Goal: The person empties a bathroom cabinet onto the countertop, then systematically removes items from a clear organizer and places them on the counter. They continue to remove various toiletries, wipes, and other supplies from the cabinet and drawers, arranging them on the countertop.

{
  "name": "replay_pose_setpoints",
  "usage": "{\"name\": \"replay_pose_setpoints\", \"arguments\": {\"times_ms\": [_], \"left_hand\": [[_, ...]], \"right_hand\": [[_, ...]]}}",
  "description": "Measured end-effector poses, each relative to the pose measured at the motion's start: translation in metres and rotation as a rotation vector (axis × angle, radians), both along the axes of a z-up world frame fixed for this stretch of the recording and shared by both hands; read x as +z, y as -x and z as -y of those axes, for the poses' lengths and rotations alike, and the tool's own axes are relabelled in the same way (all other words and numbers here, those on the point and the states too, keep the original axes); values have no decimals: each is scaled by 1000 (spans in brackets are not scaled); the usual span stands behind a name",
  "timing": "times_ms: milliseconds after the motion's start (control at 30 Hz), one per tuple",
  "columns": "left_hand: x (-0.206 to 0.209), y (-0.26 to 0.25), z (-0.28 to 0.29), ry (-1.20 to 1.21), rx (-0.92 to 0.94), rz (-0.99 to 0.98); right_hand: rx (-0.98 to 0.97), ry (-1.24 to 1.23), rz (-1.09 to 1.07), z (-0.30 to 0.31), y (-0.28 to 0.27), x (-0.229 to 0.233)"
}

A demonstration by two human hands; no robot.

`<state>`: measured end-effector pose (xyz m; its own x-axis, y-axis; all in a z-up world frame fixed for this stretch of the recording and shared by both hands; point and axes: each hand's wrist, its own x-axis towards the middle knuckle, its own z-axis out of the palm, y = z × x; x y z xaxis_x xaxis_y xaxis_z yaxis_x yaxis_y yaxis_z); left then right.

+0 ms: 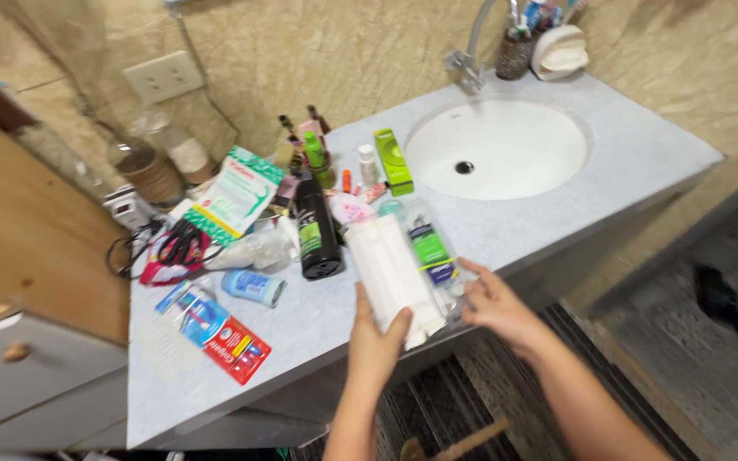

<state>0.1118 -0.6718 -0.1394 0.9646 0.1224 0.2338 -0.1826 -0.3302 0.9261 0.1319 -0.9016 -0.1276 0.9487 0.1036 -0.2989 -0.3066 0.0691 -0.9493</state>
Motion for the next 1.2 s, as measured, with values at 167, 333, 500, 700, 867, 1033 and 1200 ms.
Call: {"name": "replay_pose_setpoints", "arguments": {"times_ms": [167,333,500,700,867,1033,1200], "left_hand": [[-2,-54,76,-62,-177,-266],[-9,-90,139,-224,-211,-254],[-13,-129,187,-425,-155,-266],[-24,-155,229,-504,28,-141],[-19,-165,262,-694,163,-298],[-3,-166,271,-564,235,-296],[13,-152,248,-267,171,-439]], "right_hand": [[-189,281,33,74,-33,-24],[-282,275,27,146,-62,-78],[-181,244,33,203,-120,-110],[-23,480,-36,240,-163,-75],[59,1066,382,231,-177,-34],[149,871,515,205,-181,-21],[328,769,305,174,-181,-2]]}}
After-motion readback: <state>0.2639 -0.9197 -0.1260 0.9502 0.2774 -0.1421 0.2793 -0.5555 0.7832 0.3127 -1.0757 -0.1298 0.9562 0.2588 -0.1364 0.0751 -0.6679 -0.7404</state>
